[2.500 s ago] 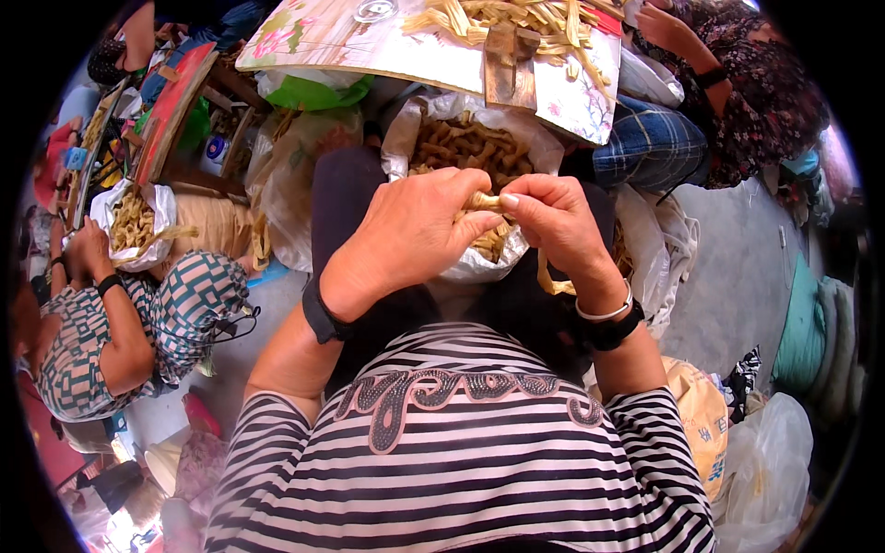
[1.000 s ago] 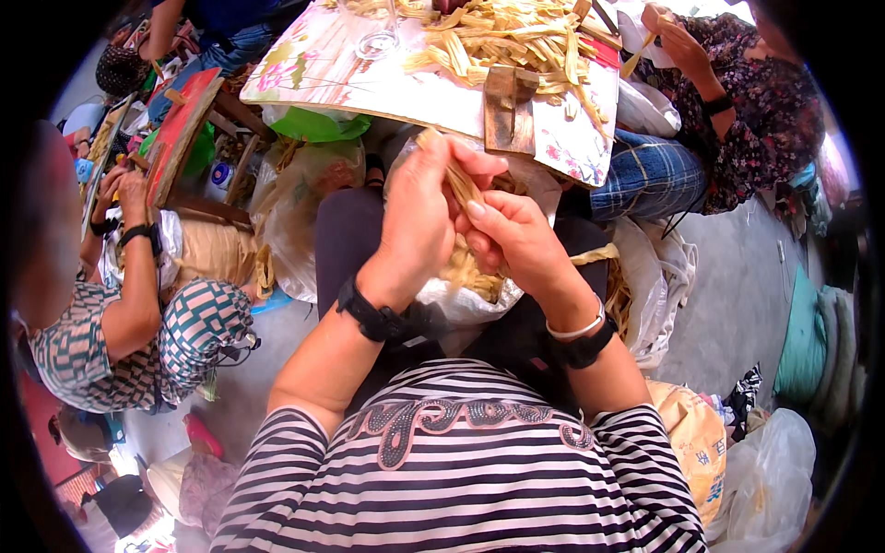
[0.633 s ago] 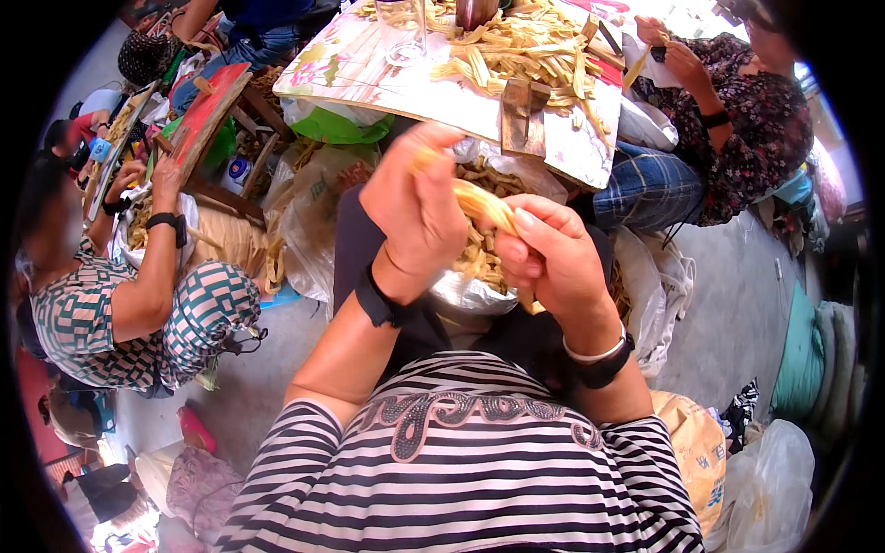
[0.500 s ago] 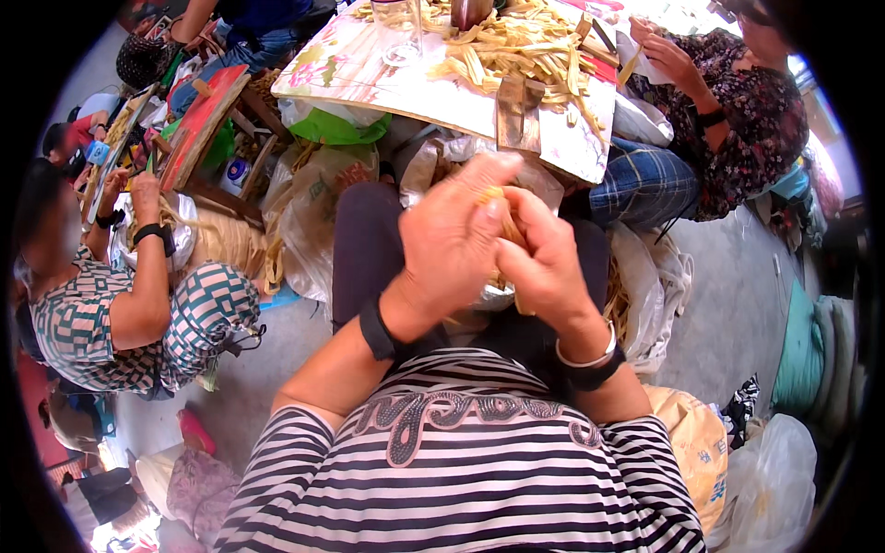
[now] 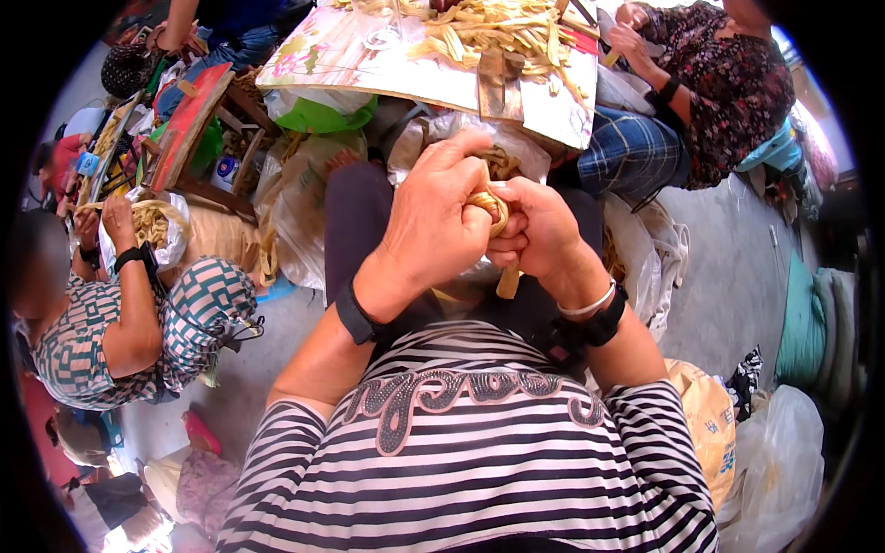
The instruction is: The person takes long beige strips of material, ties them into knots and folds them into small bundles, and places the completed bundles into a white sack between their legs.
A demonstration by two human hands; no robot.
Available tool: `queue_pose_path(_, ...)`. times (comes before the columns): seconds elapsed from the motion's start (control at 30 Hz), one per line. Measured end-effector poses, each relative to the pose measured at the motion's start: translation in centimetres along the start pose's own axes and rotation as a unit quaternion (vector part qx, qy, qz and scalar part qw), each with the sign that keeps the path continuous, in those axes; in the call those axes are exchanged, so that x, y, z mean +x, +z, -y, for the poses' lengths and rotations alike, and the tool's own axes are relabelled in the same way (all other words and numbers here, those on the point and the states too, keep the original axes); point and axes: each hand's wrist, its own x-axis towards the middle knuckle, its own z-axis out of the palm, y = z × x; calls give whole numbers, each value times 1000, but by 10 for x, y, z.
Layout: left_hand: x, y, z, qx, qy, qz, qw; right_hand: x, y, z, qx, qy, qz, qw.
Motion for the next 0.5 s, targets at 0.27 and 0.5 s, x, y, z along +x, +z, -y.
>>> queue_pose_path(0.27,-9,-2,-7,-7,-181,128,975,-17,13,-19,-296,-222,-195,908)
queue_pose_path(0.5,1,-6,-20,-10,-139,69,988,-23,-24,-9,36,-35,111,993)
